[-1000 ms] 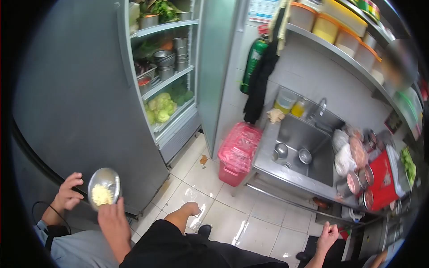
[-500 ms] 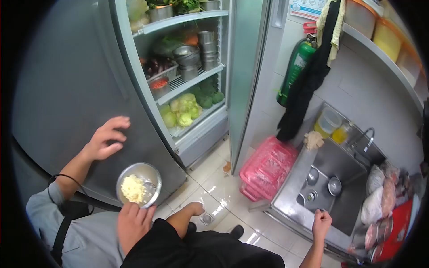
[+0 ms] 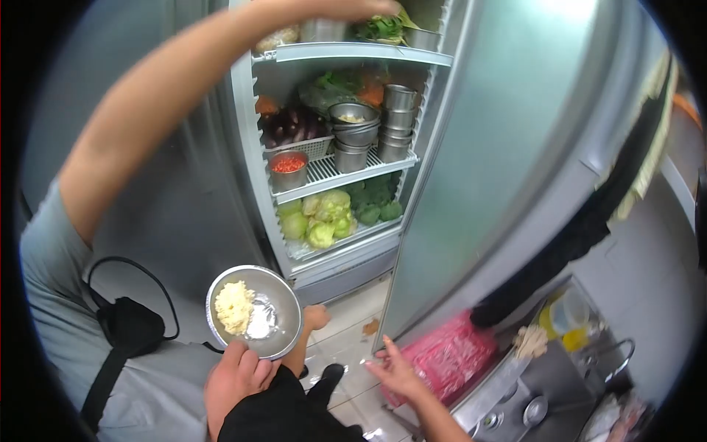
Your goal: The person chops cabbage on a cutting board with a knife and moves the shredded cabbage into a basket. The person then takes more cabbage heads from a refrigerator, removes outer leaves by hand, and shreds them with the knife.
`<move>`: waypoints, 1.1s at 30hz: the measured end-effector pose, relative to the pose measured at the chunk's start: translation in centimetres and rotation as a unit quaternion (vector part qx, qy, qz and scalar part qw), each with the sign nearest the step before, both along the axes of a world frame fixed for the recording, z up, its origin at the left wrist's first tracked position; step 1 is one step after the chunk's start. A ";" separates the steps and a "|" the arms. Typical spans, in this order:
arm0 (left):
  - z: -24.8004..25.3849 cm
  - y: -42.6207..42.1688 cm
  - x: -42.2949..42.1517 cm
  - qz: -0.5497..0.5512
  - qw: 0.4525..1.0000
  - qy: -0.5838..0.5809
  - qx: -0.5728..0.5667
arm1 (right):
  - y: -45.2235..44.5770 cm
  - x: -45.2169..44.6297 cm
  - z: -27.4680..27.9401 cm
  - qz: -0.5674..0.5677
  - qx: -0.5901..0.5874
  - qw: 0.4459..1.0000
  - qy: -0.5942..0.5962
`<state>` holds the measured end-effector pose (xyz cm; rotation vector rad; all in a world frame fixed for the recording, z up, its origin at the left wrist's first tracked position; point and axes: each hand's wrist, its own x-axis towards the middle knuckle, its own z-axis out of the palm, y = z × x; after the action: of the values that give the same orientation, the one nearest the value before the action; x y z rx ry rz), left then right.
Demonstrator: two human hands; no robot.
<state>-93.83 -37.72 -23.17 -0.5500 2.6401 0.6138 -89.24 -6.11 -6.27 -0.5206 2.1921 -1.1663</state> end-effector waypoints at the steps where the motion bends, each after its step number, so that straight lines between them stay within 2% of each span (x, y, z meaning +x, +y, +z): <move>1: -0.5 -0.7 -1.5 0.043 0.999 0.013 -0.003 | -0.9 -0.8 -1.3 -0.018 -0.022 0.999 -0.019; 4: -2.4 -3.4 -5.9 0.166 0.981 0.098 0.023 | -1.9 -2.9 -6.0 -0.045 -0.069 0.995 -0.065; 6: -2.2 -4.9 -9.0 0.234 0.959 0.153 0.046 | -1.6 -2.9 -6.3 -0.044 -0.092 0.992 -0.070; 8: -2.2 -6.1 -11.6 0.255 0.933 0.253 0.031 | -1.9 -2.3 -5.6 -0.057 -0.093 0.991 -0.080; 10: -7.4 -10.5 -15.8 0.283 0.899 0.333 0.012 | -1.2 -2.1 -5.9 -0.045 -0.062 0.996 -0.046; 12: -3.2 -10.9 -18.0 0.349 0.875 0.329 0.063 | -0.5 -2.6 -4.6 -0.004 -0.059 0.998 0.023; 14: -3.1 -12.4 -20.2 0.352 0.854 0.384 -0.006 | -1.6 -3.9 1.5 -0.003 0.046 0.992 -0.114; 17: -2.7 -16.9 -23.0 0.343 0.832 0.428 -0.087 | 0.3 -3.2 -1.4 0.036 0.051 0.993 -0.098; 24: -1.9 -24.6 -28.9 0.219 0.921 0.297 -0.125 | -0.2 -4.4 -5.5 0.000 0.035 0.990 -0.135; 28: -0.3 -23.5 -31.8 0.272 0.893 0.348 -0.086 | -0.6 -5.0 -6.7 -0.024 0.029 0.987 -0.158; 29: -0.6 -24.0 -32.4 0.231 0.904 0.331 -0.139 | -0.7 -5.2 -6.9 -0.030 0.028 0.986 -0.163; 32: -0.4 -23.4 -33.2 0.215 0.878 0.396 -0.162 | -1.0 -5.6 -7.6 -0.042 0.022 0.985 -0.168; 33: 0.8 -23.1 -33.2 0.246 0.888 0.367 -0.126 | -1.0 -5.7 -7.7 -0.044 0.020 0.984 -0.171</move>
<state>-127.00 -60.81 -22.36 -1.3151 3.3366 0.7324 -94.98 -7.12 -13.92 -0.1897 1.9511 -1.1593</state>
